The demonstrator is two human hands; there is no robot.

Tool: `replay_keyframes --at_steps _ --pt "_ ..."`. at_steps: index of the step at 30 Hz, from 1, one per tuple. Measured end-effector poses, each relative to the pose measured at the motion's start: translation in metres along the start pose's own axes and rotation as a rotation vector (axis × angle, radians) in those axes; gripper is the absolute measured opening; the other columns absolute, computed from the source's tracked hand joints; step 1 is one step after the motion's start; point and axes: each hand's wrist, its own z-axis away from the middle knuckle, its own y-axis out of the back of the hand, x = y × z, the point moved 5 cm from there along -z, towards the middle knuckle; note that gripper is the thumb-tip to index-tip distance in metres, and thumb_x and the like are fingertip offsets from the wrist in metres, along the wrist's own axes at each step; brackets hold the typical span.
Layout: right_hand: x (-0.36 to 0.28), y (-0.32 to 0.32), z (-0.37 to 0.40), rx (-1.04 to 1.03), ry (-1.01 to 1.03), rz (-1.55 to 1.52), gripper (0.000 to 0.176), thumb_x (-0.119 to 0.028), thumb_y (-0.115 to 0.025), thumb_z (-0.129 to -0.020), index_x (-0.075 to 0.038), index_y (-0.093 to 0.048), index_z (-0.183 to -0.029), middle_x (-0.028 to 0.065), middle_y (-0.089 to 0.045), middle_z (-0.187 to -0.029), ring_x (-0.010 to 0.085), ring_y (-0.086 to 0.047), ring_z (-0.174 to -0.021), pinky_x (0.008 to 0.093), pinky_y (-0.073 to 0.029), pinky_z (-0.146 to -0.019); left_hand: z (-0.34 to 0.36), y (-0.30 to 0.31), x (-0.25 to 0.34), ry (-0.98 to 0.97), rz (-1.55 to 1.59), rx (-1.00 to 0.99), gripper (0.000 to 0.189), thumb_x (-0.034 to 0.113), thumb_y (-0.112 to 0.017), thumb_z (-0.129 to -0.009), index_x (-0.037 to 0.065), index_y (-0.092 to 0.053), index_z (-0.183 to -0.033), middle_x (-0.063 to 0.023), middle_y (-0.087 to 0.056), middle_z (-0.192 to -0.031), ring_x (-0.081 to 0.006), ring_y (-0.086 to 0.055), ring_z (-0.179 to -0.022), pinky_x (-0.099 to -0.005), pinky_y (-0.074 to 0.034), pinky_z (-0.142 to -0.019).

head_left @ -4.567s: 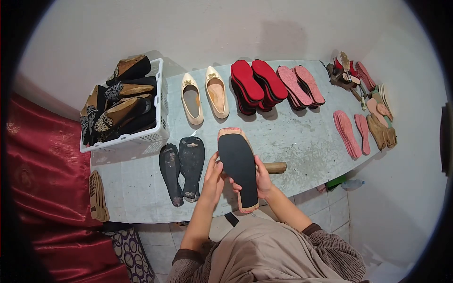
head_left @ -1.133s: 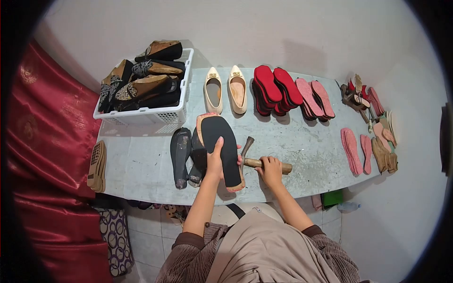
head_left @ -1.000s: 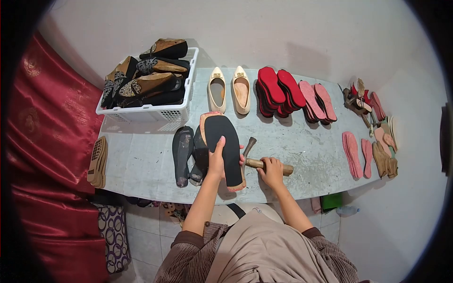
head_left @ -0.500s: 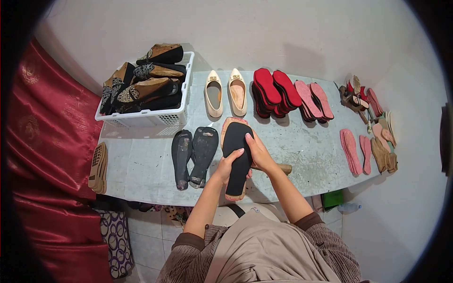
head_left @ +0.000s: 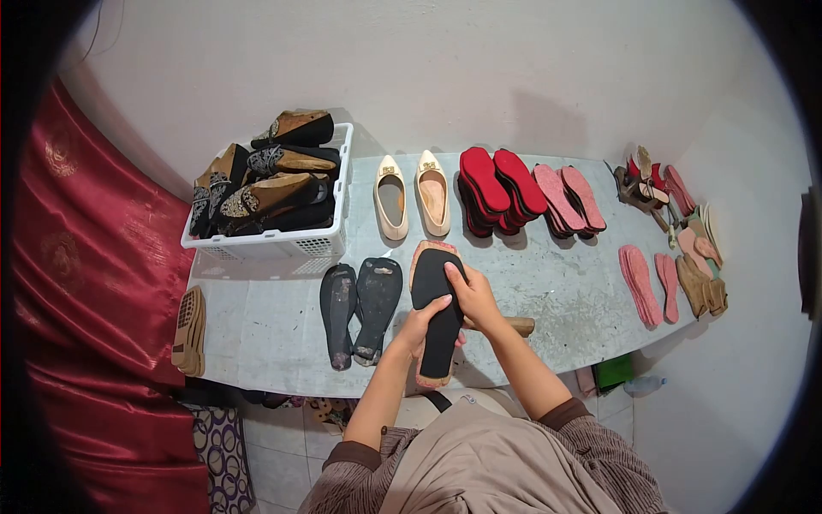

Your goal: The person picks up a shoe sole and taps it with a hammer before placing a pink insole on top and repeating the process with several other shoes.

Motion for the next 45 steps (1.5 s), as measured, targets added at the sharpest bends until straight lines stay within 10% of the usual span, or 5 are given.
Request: replay_keyframes --at_steps 6,15,29,37,45 --pt "0.004 0.002 0.006 0.223 0.085 0.227 0.04 -0.034 -0.049 -0.092 0.003 -0.061 -0.086 0.0136 -0.059 -0.061 0.0185 -0.054 -0.057 0.0332 -0.044 -0.057 -0.006 0.025 0.012 -0.665 -0.394 0.533 0.032 0.03 -0.063 -0.085 0.0 -0.057 -0.092 -0.0075 -0.061 -0.079 -0.0099 -0.057 -0.067 -0.0247 -0.046 -0.058" --pt "0.085 0.018 0.032 -0.011 -0.15 0.068 0.036 -0.034 -0.049 -0.09 -0.003 -0.051 -0.108 0.0188 -0.058 -0.094 0.0325 -0.057 -0.085 0.0353 -0.044 -0.075 0.007 0.056 0.028 -0.786 -0.248 0.691 0.032 0.023 -0.059 -0.088 -0.003 -0.057 -0.106 -0.0078 -0.062 -0.096 -0.0127 -0.056 -0.084 -0.0252 -0.044 -0.076" --pt "0.105 0.023 0.075 0.002 0.123 1.118 0.034 -0.025 -0.066 -0.074 -0.008 -0.055 -0.102 0.0128 -0.059 -0.091 0.0338 -0.055 -0.084 0.0433 -0.042 -0.078 0.023 0.044 0.039 -0.891 -0.32 0.574 0.042 0.027 -0.047 -0.094 -0.001 -0.041 -0.124 -0.0117 -0.055 -0.111 -0.0167 -0.053 -0.097 -0.0273 -0.042 -0.085" --pt "0.054 0.042 0.044 0.114 -0.434 0.177 0.031 -0.031 -0.05 -0.09 0.0 -0.051 -0.094 0.0071 -0.056 -0.068 0.0183 -0.054 -0.054 0.0316 -0.046 -0.051 0.04 0.056 0.042 -0.869 -0.343 0.818 0.064 0.036 -0.046 -0.093 -0.009 -0.024 -0.133 -0.0212 -0.039 -0.129 -0.025 -0.041 -0.117 -0.0301 -0.031 -0.098" --pt "-0.032 0.027 0.061 0.192 0.462 0.209 0.017 -0.014 -0.066 -0.077 -0.004 -0.054 -0.084 0.01 -0.056 -0.059 0.0225 -0.058 -0.051 0.0321 -0.045 -0.048 0.032 0.047 0.041 -0.857 -0.497 0.776 0.063 0.035 -0.046 -0.094 -0.009 -0.025 -0.133 -0.0211 -0.042 -0.127 -0.0248 -0.042 -0.115 -0.0299 -0.033 -0.097"
